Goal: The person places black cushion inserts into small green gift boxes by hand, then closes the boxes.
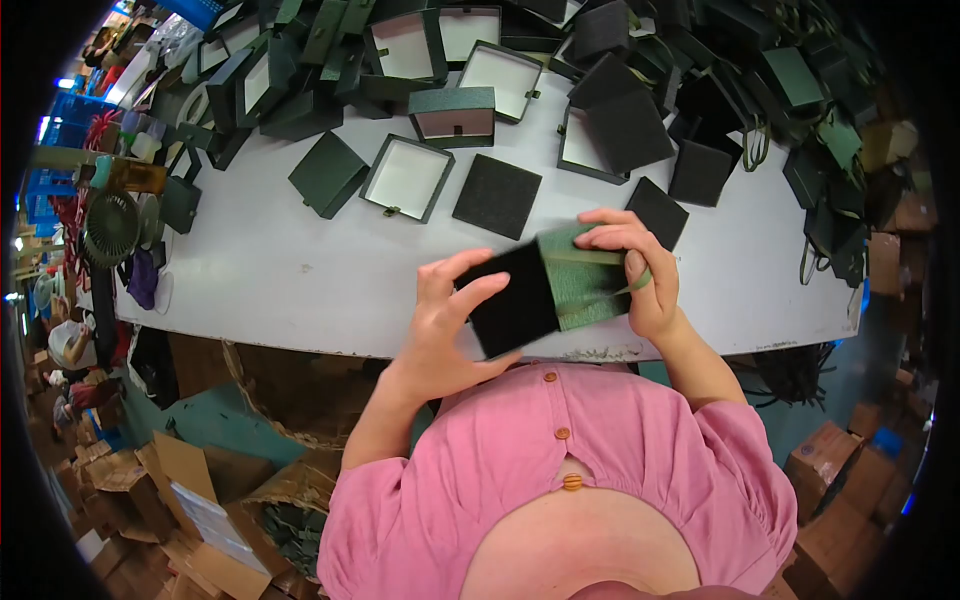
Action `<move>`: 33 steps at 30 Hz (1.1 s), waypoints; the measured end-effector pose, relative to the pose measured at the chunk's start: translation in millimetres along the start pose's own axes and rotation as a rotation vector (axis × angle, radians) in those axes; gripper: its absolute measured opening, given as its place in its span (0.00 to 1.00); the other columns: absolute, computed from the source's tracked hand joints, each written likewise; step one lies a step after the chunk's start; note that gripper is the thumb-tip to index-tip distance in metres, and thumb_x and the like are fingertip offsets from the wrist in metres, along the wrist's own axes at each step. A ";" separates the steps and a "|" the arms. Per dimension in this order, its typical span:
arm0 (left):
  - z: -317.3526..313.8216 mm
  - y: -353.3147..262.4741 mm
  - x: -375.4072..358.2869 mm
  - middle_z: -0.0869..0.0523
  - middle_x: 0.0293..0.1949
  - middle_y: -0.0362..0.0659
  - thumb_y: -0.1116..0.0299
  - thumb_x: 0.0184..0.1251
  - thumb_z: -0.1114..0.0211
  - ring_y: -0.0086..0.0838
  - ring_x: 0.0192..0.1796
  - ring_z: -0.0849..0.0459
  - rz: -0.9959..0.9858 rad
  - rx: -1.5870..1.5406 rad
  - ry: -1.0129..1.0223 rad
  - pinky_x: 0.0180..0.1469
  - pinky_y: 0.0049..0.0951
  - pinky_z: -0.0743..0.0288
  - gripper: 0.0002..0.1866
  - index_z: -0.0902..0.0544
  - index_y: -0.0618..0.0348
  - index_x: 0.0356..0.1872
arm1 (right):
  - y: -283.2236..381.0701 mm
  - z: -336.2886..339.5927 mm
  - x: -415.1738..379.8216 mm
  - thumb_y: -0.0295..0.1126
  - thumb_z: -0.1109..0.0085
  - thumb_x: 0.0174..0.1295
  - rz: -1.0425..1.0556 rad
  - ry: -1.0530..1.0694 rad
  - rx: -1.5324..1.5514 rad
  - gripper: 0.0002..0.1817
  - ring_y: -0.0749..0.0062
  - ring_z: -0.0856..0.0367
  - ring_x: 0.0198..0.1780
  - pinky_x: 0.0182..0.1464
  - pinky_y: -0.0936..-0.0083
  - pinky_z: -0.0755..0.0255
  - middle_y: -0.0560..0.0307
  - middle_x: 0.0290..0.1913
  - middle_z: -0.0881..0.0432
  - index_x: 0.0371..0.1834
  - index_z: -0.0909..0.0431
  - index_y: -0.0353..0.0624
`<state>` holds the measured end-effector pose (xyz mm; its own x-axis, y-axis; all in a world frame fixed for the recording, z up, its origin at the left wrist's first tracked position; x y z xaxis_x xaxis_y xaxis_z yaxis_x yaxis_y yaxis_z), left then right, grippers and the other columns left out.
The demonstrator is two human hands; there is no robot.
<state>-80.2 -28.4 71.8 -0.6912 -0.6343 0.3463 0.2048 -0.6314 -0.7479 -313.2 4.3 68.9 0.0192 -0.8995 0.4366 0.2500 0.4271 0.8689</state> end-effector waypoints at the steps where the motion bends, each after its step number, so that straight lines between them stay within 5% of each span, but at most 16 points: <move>1: 2.7 2.5 -2.6 0.33 0.76 0.60 0.69 0.40 0.12 0.56 0.74 0.33 -0.034 -0.083 0.098 0.73 0.51 0.36 0.55 0.32 0.50 0.76 | 2.2 -4.3 2.5 0.28 0.57 0.78 0.012 0.046 0.023 0.15 0.45 0.20 0.64 0.67 0.55 0.30 0.46 0.52 0.12 0.53 0.19 0.35; 4: -2.6 13.0 -18.4 0.42 0.79 0.65 0.65 0.45 0.12 0.59 0.79 0.39 0.016 -0.172 0.019 0.77 0.51 0.42 0.64 0.45 0.48 0.84 | 6.2 -22.5 2.8 0.26 0.57 0.74 -0.035 0.088 0.117 0.15 0.46 0.22 0.66 0.67 0.56 0.30 0.46 0.53 0.13 0.52 0.19 0.35; 7: -21.5 -2.3 -15.1 0.48 0.82 0.62 0.63 0.48 0.14 0.62 0.80 0.44 0.004 -0.175 -0.097 0.79 0.56 0.46 0.62 0.46 0.48 0.84 | 8.8 -76.0 -4.0 0.25 0.48 0.61 0.095 0.164 0.081 0.17 0.46 0.25 0.67 0.71 0.54 0.34 0.48 0.58 0.17 0.53 0.20 0.37; 12: 13.7 40.8 -47.4 0.41 0.79 0.57 0.64 0.50 0.15 0.58 0.79 0.40 0.279 0.002 -0.041 0.79 0.53 0.42 0.56 0.39 0.54 0.81 | -18.9 -92.3 31.2 0.31 0.33 0.64 0.203 0.258 0.071 0.25 0.39 0.35 0.78 0.78 0.44 0.43 0.43 0.74 0.28 0.64 0.24 0.42; 15: 73.4 60.2 -63.3 0.37 0.77 0.59 0.62 0.50 0.17 0.56 0.79 0.39 0.529 0.258 -0.059 0.80 0.53 0.41 0.53 0.36 0.56 0.79 | -49.5 -75.5 52.1 0.31 0.25 0.57 0.094 0.279 -0.556 0.33 0.38 0.41 0.81 0.79 0.48 0.40 0.42 0.78 0.35 0.67 0.25 0.44; 18: 91.8 60.5 -45.1 0.33 0.74 0.60 0.59 0.52 0.18 0.57 0.76 0.36 0.575 0.838 -0.069 0.78 0.53 0.40 0.50 0.33 0.58 0.78 | -59.3 -76.4 54.1 0.33 0.26 0.58 0.023 0.356 -0.670 0.31 0.41 0.32 0.76 0.75 0.54 0.34 0.42 0.71 0.27 0.66 0.24 0.43; 21: 69.8 78.0 2.8 0.29 0.70 0.60 0.57 0.53 0.18 0.58 0.72 0.34 0.502 0.715 -0.244 0.75 0.55 0.39 0.49 0.32 0.61 0.76 | -57.9 -73.4 52.5 0.34 0.28 0.63 0.210 0.185 -0.725 0.25 0.48 0.19 0.62 0.60 0.58 0.23 0.45 0.59 0.18 0.62 0.22 0.43; 24: 51.6 111.1 30.3 0.28 0.68 0.60 0.56 0.53 0.18 0.59 0.68 0.32 0.425 0.833 -0.287 0.69 0.56 0.33 0.49 0.31 0.61 0.75 | -52.3 -42.6 55.2 0.30 0.34 0.69 0.059 0.040 -0.643 0.18 0.55 0.16 0.44 0.46 0.64 0.22 0.50 0.43 0.16 0.60 0.21 0.41; 27: 45.1 108.2 32.1 0.29 0.69 0.60 0.62 0.51 0.17 0.58 0.70 0.31 0.383 0.526 -0.200 0.71 0.52 0.32 0.53 0.36 0.61 0.79 | -43.9 -5.8 54.9 0.28 0.40 0.75 -0.105 -0.165 -0.410 0.13 0.59 0.21 0.35 0.39 0.66 0.26 0.52 0.37 0.19 0.60 0.21 0.41; 29: 21.2 81.5 29.3 0.30 0.71 0.60 0.66 0.50 0.18 0.58 0.72 0.32 0.260 0.220 -0.054 0.73 0.50 0.33 0.57 0.41 0.59 0.81 | -53.0 -1.5 41.2 0.32 0.42 0.78 -0.460 -0.174 -0.104 0.10 0.59 0.22 0.31 0.37 0.68 0.27 0.51 0.33 0.21 0.56 0.19 0.40; 32: -17.6 59.3 15.1 0.33 0.75 0.57 0.71 0.47 0.17 0.58 0.76 0.34 0.192 -0.082 0.073 0.78 0.48 0.35 0.63 0.50 0.58 0.84 | -28.0 -21.3 39.1 0.30 0.37 0.73 -0.139 -0.035 -0.287 0.05 0.49 0.17 0.35 0.40 0.59 0.23 0.48 0.33 0.20 0.44 0.19 0.40; 33: -25.8 55.3 13.5 0.34 0.76 0.56 0.72 0.47 0.17 0.58 0.77 0.34 0.184 -0.127 0.065 0.77 0.48 0.35 0.63 0.50 0.58 0.84 | -28.7 -29.0 33.9 0.26 0.33 0.69 -0.058 0.086 -0.405 0.06 0.56 0.17 0.39 0.41 0.66 0.22 0.49 0.39 0.18 0.45 0.18 0.39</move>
<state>-96.0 -60.4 20.5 -0.6941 -0.7011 0.1631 0.2455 -0.4435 -0.8620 -291.6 -41.1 52.0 0.0705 -0.9326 0.3539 0.6133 0.3203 0.7220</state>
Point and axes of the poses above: each hand's wrist, its own x-axis towards the middle knuckle, its own z-axis out of the back of the hand, y = z × x, the point moved 7 cm from there along x, towards the middle knuckle
